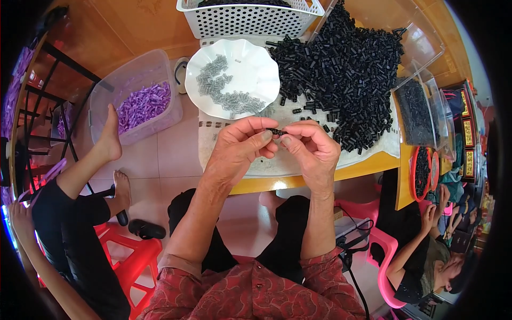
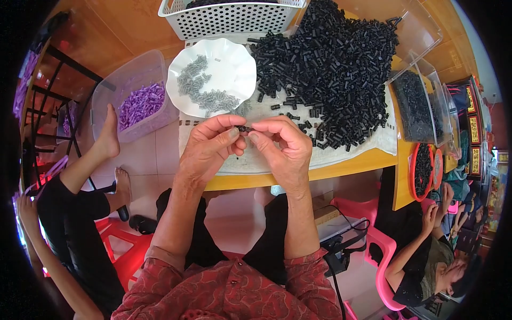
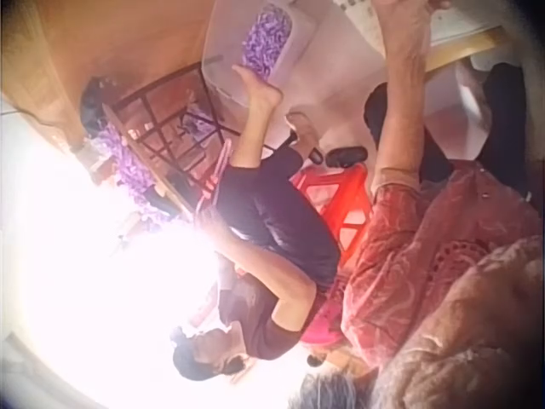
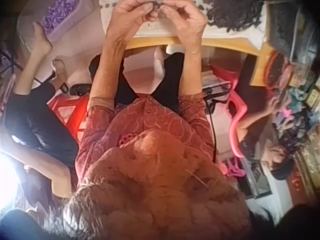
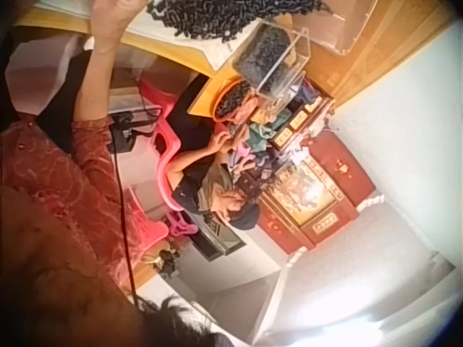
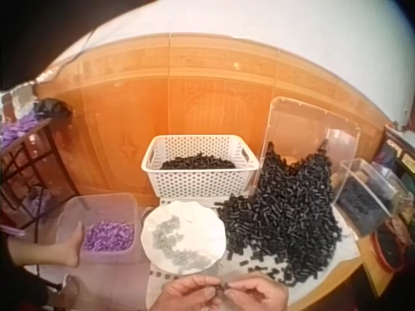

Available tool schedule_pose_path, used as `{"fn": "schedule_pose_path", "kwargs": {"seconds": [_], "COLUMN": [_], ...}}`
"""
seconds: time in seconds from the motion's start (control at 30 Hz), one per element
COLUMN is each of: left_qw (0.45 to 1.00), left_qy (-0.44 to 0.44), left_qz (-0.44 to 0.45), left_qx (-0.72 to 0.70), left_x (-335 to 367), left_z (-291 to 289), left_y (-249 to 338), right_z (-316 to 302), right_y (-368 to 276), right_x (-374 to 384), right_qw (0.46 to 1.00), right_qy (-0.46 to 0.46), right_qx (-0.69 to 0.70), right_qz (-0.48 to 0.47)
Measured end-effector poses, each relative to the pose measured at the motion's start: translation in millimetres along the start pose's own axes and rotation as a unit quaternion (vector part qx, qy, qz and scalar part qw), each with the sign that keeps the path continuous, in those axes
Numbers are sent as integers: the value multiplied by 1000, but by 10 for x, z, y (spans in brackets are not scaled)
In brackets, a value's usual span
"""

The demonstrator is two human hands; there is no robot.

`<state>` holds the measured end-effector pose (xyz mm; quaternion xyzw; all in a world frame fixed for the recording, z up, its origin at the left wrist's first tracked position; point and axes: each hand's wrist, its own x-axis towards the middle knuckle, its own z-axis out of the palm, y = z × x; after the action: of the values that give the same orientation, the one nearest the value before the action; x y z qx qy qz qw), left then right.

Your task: Assembling small black plastic components by inserting metal rings.

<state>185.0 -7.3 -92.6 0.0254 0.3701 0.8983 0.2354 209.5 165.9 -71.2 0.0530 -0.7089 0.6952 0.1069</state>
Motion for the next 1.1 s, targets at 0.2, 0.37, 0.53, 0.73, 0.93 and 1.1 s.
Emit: {"fn": "schedule_pose_path", "kwargs": {"seconds": [0.2, 0.37, 0.53, 0.73, 0.93, 1.1], "left_qw": [1000, 999, 996, 990, 984, 974], "left_qy": [5, 8, 18, 21, 26, 46], "left_qz": [2, 7, 18, 35, 49, 75], "left_qx": [28, 47, 83, 136, 169, 207], "left_x": [-1, 1, -9, -19, -25, -27], "left_z": [21, 43, 51, 62, 78, 131], "left_y": [-11, -22, -21, 2, -11, -24], "right_z": [1, 7, -2, 19, 44, 52], "right_y": [-10, -14, -1, -46, -92, -121], "right_x": [-1, 7, 19, 22, 15, 10], "right_qw": [1000, 999, 995, 986, 977, 971], "right_qy": [10, 4, 0, 0, 9, 19], "right_qx": [6, -46, -84, -140, -185, -212], "right_qz": [4, -19, -52, -90, -101, -105]}}
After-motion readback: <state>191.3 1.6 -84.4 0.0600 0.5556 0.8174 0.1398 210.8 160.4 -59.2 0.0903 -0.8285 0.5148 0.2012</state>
